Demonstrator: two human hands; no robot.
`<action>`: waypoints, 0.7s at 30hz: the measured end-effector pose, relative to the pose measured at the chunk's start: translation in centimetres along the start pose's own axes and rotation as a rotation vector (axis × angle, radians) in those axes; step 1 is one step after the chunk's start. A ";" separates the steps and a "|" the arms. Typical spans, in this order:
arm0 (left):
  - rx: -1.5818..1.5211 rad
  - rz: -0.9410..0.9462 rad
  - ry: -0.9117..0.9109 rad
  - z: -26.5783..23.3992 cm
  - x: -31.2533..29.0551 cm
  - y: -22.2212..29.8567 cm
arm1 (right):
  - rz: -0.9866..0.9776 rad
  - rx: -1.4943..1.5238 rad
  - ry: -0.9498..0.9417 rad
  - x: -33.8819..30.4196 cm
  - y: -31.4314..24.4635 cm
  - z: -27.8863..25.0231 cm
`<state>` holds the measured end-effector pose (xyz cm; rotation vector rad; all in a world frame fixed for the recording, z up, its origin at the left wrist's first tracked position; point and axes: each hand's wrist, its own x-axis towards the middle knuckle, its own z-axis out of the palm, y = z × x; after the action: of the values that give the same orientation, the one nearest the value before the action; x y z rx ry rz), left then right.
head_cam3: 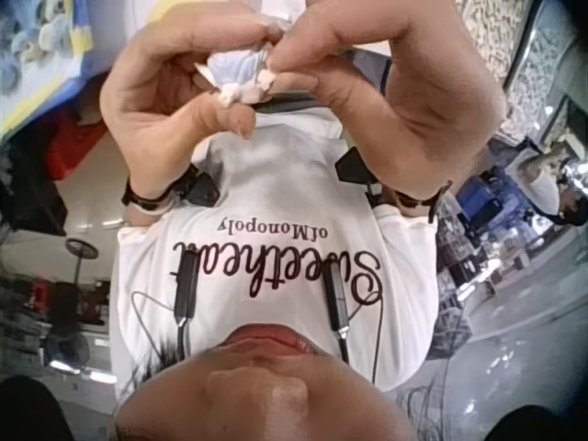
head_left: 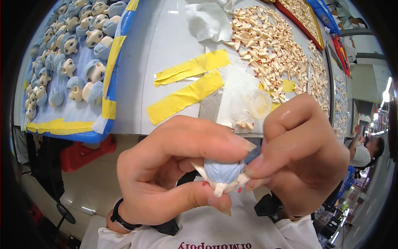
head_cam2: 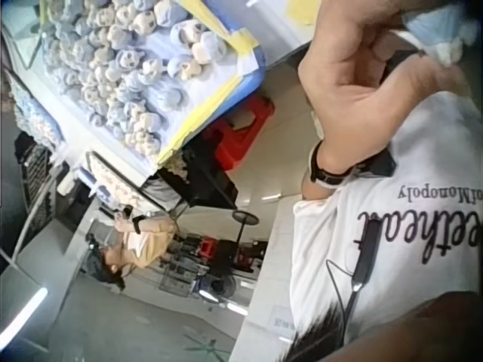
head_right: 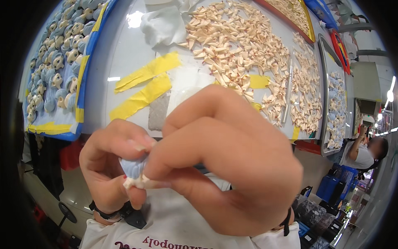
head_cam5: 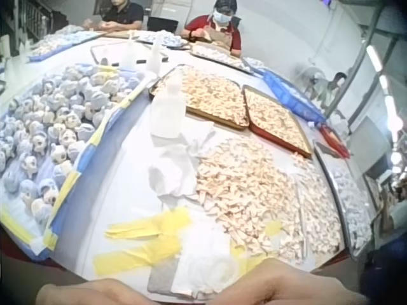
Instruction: The person assembles small doll heads by inserting individual strands of light-colored hair into the top of the heads. They pick up a doll head from a blue tray, insert a hair strand, and place the head back on the tray. This process is repeated continuously throughout the video.
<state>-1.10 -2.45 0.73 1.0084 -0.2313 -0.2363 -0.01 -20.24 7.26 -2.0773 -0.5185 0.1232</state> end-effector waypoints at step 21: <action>0.380 0.334 -0.165 1.1 -0.7 -0.3 | -0.007 0.415 0.190 -3.6 1.2 1.0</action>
<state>-2.13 -3.30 1.03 1.3068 -0.6055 0.0334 -3.17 -21.48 5.32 -1.6607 -0.3493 0.0245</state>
